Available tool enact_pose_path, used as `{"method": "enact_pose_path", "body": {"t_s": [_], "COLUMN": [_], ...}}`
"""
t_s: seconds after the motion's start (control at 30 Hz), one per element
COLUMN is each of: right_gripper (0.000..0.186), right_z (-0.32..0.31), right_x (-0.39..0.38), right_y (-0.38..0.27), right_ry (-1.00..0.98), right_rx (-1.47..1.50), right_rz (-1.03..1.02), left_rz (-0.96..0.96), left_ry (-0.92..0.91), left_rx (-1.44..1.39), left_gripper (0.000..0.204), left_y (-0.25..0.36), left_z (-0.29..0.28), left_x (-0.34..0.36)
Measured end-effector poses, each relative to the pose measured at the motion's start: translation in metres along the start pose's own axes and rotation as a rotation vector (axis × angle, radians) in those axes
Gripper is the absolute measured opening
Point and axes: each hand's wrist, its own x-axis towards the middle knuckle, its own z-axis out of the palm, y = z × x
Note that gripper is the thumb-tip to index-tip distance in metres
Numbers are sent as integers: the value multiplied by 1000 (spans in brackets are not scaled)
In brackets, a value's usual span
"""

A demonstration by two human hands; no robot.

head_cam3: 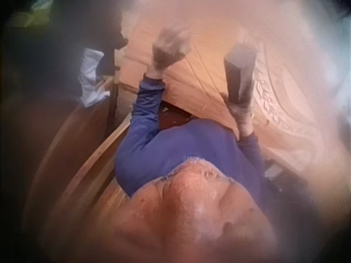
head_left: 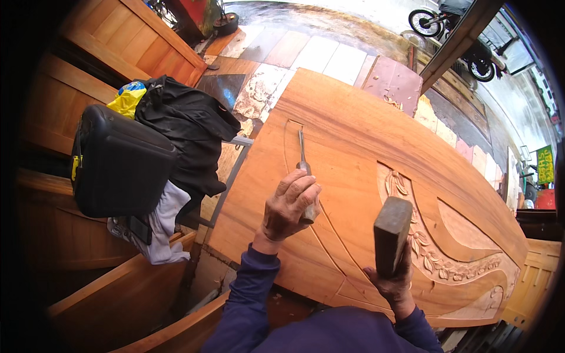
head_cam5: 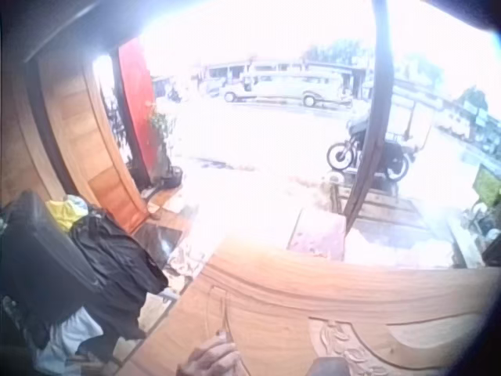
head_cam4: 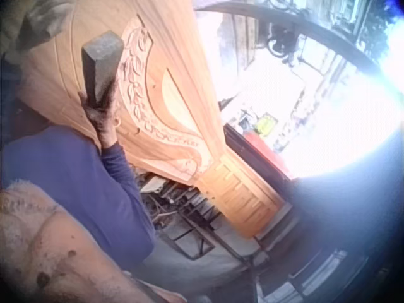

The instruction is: The person uses a chisel and a wooden mallet to carve a decorative design into a wooden panel, striking the chisel with the mallet to remove wood along a curved line and then brushing away wood shavings.

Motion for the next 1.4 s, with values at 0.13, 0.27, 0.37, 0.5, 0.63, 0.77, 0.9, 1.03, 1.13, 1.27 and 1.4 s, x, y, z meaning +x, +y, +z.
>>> {"method": "enact_pose_path", "body": {"t_s": [0.13, 0.27, 0.37, 0.5, 0.63, 0.77, 0.9, 1.03, 1.13, 1.27, 1.4], "right_gripper": [120, 114, 96, 82, 72, 69, 71, 73, 66, 74, 75], "right_z": [13, 25, 34, 42, 45, 51, 49, 54, 60, 57, 67], "right_x": [0, 24, 40, 54, 76, 108, 122, 122, 129, 129, 137], "right_y": [-10, -34, -44, -58, -61, -65, -62, -61, -56, -54, -55], "right_ry": [-1, -28, 20, 19, 2, -76, -70, -20, -96, -38, -7], "right_rx": [-80, -112, -76, -26, -50, -381, -609, -468, -660, -505, -646], "right_rz": [-109, -321, -388, -392, -419, -445, -545, -587, -562, -718, -644], "left_rz": [2, -59, -46, -42, -40, -46, -68, -23, -37, 36, -226], "left_ry": [-19, 67, 62, 53, 25, 62, 23, -19, -24, -44, 172], "left_rx": [-83, -293, -335, -384, -396, -362, -406, -390, -388, -384, -577], "left_gripper": [41, 39, 31, 27, 27, 26, 25, 25, 27, 31, 29], "left_y": [-9, -27, -32, -44, -44, -40, -39, -41, -41, -46, -64], "left_z": [-10, -8, -17, -29, -20, -15, -14, -25, -21, -20, -19], "left_x": [3, 11, 23, 32, 36, 36, 36, 33, 29, 22, 14]}}
